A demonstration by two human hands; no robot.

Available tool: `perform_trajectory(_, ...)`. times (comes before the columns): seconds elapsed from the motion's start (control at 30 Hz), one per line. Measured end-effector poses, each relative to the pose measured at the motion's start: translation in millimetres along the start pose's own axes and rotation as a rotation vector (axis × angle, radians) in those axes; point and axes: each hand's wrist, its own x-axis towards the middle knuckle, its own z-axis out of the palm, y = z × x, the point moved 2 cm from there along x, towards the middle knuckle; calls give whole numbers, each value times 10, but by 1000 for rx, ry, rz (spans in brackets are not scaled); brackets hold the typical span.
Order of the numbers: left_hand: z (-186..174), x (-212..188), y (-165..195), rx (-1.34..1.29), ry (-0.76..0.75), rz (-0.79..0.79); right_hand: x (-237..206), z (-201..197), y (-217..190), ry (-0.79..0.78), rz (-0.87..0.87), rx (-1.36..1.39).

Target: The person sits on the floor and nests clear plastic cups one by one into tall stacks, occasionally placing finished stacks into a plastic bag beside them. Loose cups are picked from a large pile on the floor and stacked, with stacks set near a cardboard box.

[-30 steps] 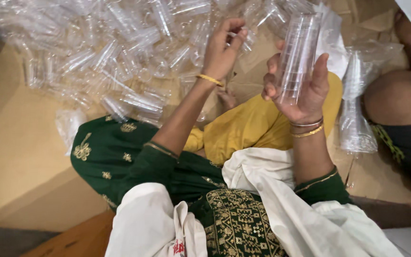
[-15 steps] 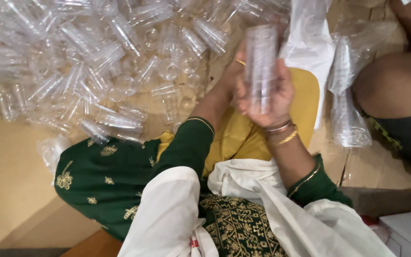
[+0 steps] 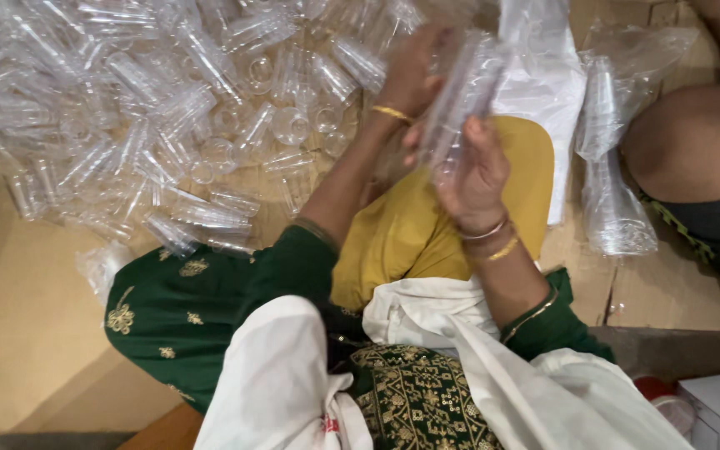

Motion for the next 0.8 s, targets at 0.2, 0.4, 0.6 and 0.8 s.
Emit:
perform_trajectory(0.2, -870, -525, 463, 321, -138, 103, 63, 8, 69, -68, -211, -905)
perform_trajectory(0.4, -1011, -621, 680, 264, -252, 129, 15, -75, 169, -43, -13, -705)
perform_trajectory(0.6, -646, 154, 46, -242, 276, 13, -7, -265, -93, 198, -480, -103)
perform_trajectory(0.8, 540, 814, -118, 542, -9, 207, -47, -361, -200, 377, -588, -24)
